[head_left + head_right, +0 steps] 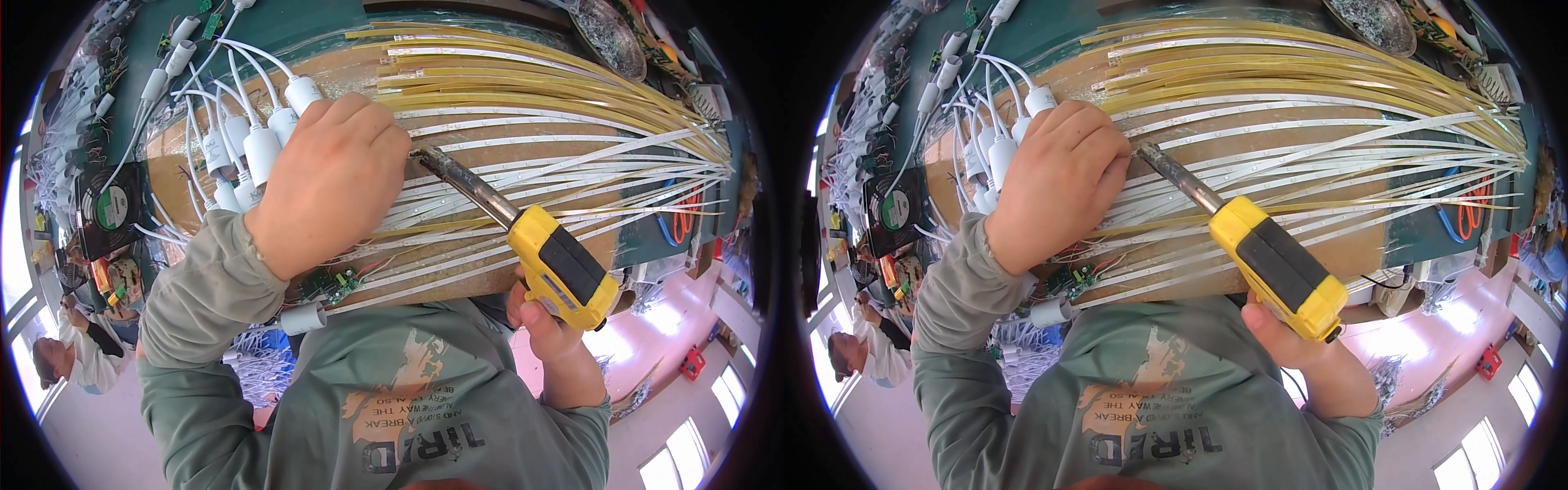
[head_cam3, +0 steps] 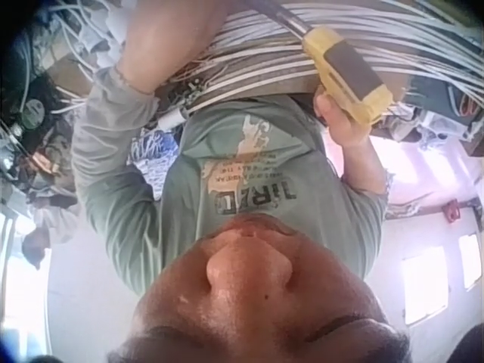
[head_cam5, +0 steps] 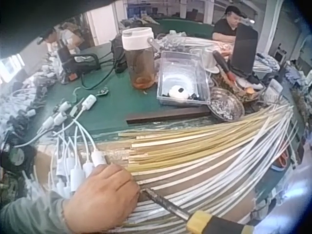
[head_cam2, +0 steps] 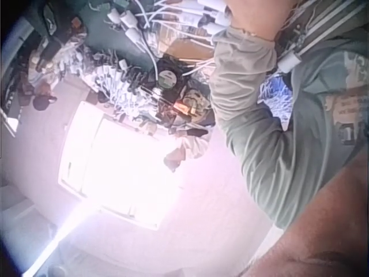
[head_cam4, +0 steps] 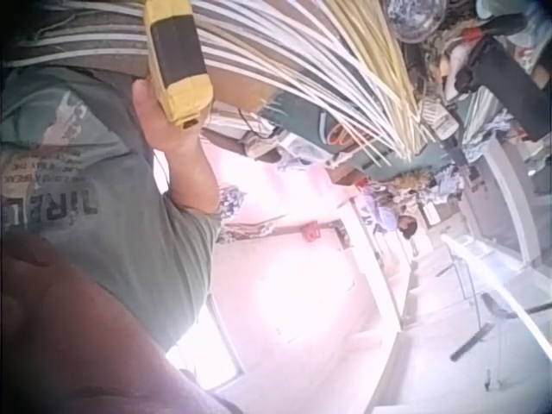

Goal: The person solders electrical wires and connectors to long LED strips on a workbench using a soldering iron.

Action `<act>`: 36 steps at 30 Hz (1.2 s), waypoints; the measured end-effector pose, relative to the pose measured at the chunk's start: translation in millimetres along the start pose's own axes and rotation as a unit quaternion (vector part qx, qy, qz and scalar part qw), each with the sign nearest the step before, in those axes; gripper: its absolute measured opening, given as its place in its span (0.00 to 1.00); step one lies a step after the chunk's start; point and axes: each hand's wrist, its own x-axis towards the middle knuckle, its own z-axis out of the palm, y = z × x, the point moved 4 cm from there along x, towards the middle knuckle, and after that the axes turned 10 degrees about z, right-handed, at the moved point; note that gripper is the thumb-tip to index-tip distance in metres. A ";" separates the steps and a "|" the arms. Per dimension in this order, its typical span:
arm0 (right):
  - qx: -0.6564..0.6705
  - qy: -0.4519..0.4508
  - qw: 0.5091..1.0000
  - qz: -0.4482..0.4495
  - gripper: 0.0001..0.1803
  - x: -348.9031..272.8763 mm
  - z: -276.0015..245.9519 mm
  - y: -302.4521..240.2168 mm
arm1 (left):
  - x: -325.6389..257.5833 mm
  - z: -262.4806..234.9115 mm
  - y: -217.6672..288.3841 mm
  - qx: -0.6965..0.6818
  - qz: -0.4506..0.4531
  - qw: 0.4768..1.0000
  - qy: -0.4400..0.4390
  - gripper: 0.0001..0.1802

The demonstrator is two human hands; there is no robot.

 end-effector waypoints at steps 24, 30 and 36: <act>0.080 0.205 0.962 -0.158 0.26 59.8 -78.4 -66.8 | 5.7 -4.5 3.2 -0.005 -0.005 1.000 0.001 0.04; 0.219 0.061 0.969 -0.103 0.34 48.6 -27.1 -29.9 | 1.9 -2.8 2.6 0.000 0.006 1.000 0.001 0.05; 0.222 0.019 0.969 -0.108 0.36 43.4 -12.7 -15.1 | 1.2 -2.2 2.9 0.002 0.006 1.000 -0.003 0.05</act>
